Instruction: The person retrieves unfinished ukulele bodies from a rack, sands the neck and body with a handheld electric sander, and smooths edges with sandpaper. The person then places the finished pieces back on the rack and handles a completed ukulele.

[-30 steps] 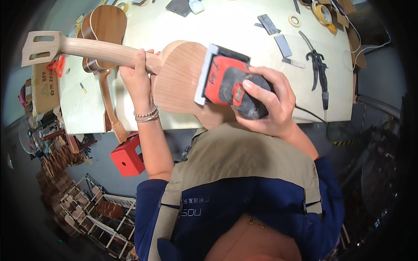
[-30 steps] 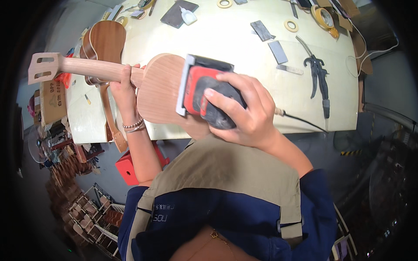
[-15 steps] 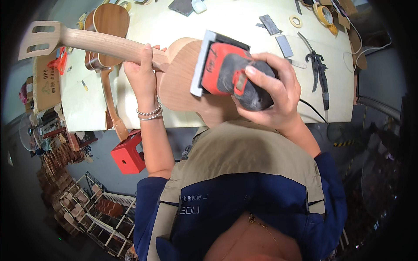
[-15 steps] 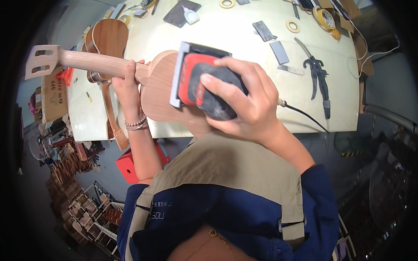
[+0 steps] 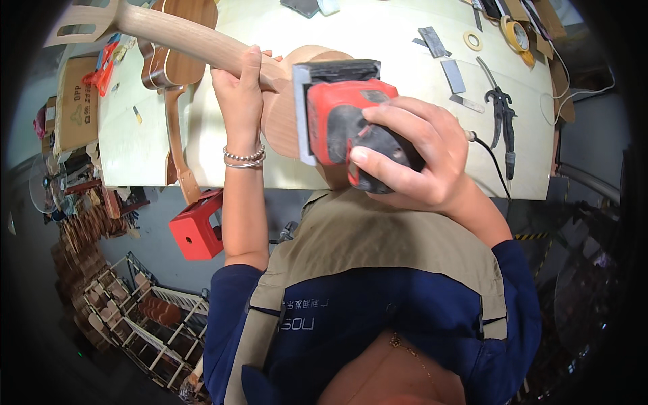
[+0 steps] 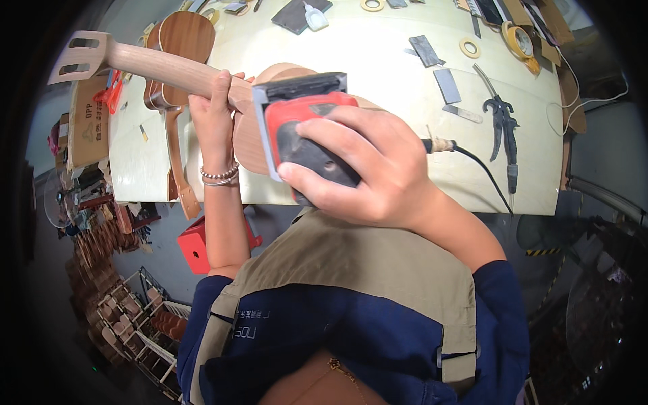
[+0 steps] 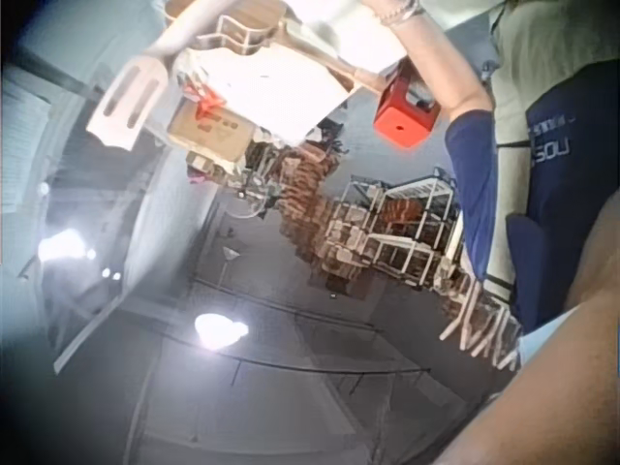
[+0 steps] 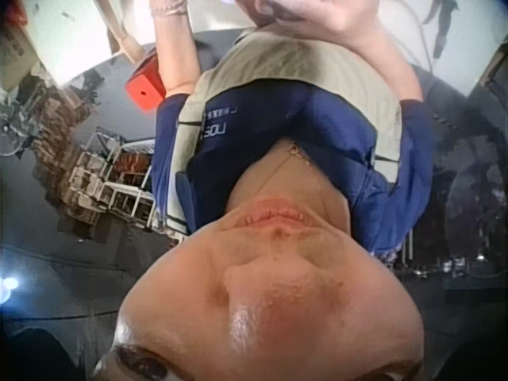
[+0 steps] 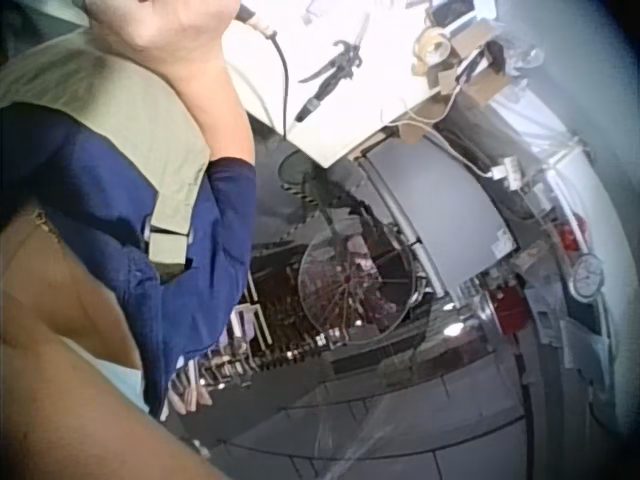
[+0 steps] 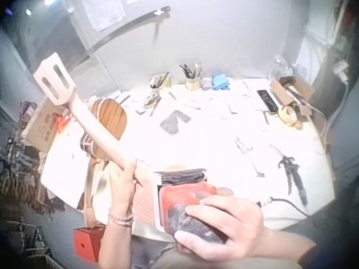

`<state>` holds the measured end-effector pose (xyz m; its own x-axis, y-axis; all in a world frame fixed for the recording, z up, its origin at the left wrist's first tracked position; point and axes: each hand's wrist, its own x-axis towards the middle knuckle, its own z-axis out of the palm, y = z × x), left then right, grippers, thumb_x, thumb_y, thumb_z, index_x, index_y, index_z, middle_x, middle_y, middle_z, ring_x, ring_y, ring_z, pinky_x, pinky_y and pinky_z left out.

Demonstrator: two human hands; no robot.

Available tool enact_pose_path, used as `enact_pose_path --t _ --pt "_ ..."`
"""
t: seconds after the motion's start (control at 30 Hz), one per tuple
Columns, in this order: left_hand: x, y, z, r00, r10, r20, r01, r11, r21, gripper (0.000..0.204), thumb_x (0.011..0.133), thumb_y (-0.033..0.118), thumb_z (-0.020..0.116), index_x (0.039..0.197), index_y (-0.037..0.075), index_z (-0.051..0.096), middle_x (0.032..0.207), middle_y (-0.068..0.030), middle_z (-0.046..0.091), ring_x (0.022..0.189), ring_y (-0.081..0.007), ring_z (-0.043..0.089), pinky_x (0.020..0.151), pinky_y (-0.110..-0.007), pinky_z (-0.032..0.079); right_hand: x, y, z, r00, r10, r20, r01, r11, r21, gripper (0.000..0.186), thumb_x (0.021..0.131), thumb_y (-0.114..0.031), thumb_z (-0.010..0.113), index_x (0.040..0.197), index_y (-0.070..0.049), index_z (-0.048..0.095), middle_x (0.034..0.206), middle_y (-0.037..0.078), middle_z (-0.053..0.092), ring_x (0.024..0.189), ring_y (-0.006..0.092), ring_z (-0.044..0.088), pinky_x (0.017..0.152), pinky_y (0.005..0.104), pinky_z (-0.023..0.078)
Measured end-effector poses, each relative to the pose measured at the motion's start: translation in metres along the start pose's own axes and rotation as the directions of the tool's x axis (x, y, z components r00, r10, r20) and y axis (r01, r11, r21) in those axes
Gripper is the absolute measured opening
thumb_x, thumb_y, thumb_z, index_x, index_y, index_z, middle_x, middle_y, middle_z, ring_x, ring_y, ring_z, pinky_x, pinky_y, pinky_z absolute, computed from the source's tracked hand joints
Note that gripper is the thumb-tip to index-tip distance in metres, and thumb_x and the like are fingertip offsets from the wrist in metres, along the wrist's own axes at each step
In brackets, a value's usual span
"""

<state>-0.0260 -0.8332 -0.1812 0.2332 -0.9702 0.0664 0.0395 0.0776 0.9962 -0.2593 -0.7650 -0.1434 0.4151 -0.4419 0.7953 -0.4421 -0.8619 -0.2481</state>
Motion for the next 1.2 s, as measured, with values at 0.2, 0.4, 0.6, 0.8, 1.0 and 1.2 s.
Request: enact_pose_path --t 0.2,0.4,0.6,0.8,1.0,1.2 --pt "-0.001 0.0 0.005 1.0 0.022 0.01 -0.022 1.0 -0.017 0.024 0.086 0.015 0.057 0.091 -0.007 0.049 0.086 -0.0185 0.062 0.076 -0.0225 0.065 0.064 -0.03 0.053 0.002 -0.002 -0.004 1.0 -0.006 -0.009 0.006 1.0 -0.026 0.033 0.058 -0.019 0.071 0.089 -0.027 0.062 0.089 0.004 0.061 0.07 0.0208 0.059 0.053 0.0279 0.047" --pt "-0.003 0.002 0.007 1.0 -0.004 0.01 0.004 1.0 -0.001 0.024 0.086 0.016 0.057 0.09 -0.007 0.049 0.085 -0.0177 0.062 0.076 -0.0224 0.065 0.064 -0.03 0.053 0.0 -0.001 -0.006 1.0 -0.004 -0.007 0.004 1.0 -0.004 0.033 0.057 -0.019 0.068 0.089 -0.027 0.061 0.09 0.004 0.061 0.072 0.0206 0.059 0.053 0.0272 0.047" --pt "-0.004 0.003 0.008 1.0 0.005 -0.016 -0.006 1.0 -0.031 0.025 0.087 0.016 0.057 0.091 -0.007 0.049 0.084 -0.0171 0.062 0.077 -0.0223 0.064 0.065 -0.03 0.053 0.005 0.0 -0.006 0.999 -0.013 0.034 0.012 0.999 0.03 0.043 0.055 -0.017 0.074 0.095 -0.023 0.058 0.093 0.008 0.06 0.072 0.0235 0.059 0.056 0.029 0.049" --pt "-0.004 0.005 0.008 1.0 -0.006 -0.004 0.006 1.0 -0.009 0.025 0.087 0.017 0.054 0.091 -0.007 0.049 0.084 -0.0176 0.061 0.077 -0.023 0.064 0.066 -0.031 0.053 0.007 -0.006 -0.007 0.998 0.002 0.066 -0.006 0.999 0.047 0.047 0.054 -0.017 0.076 0.097 -0.023 0.058 0.093 0.009 0.06 0.072 0.0242 0.06 0.057 0.0293 0.049" --pt "-0.006 0.004 0.008 1.0 0.009 -0.015 -0.01 1.0 -0.022 0.025 0.088 0.017 0.054 0.091 -0.007 0.049 0.084 -0.0186 0.061 0.077 -0.0233 0.064 0.066 -0.031 0.053 0.011 -0.005 -0.007 0.998 0.008 0.056 -0.012 0.998 0.058 0.044 0.054 -0.016 0.076 0.094 -0.023 0.06 0.094 0.009 0.06 0.073 0.0241 0.059 0.058 0.0294 0.049" --pt "-0.005 0.004 0.006 0.999 -0.02 -0.03 0.019 0.999 -0.037 0.023 0.088 0.015 0.054 0.091 -0.006 0.047 0.084 -0.0182 0.061 0.076 -0.0229 0.064 0.065 -0.031 0.052 0.003 -0.01 -0.008 0.998 0.026 0.062 -0.028 0.999 0.03 0.045 0.056 -0.014 0.074 0.097 -0.023 0.059 0.094 0.01 0.06 0.074 0.0251 0.06 0.058 0.0299 0.049"
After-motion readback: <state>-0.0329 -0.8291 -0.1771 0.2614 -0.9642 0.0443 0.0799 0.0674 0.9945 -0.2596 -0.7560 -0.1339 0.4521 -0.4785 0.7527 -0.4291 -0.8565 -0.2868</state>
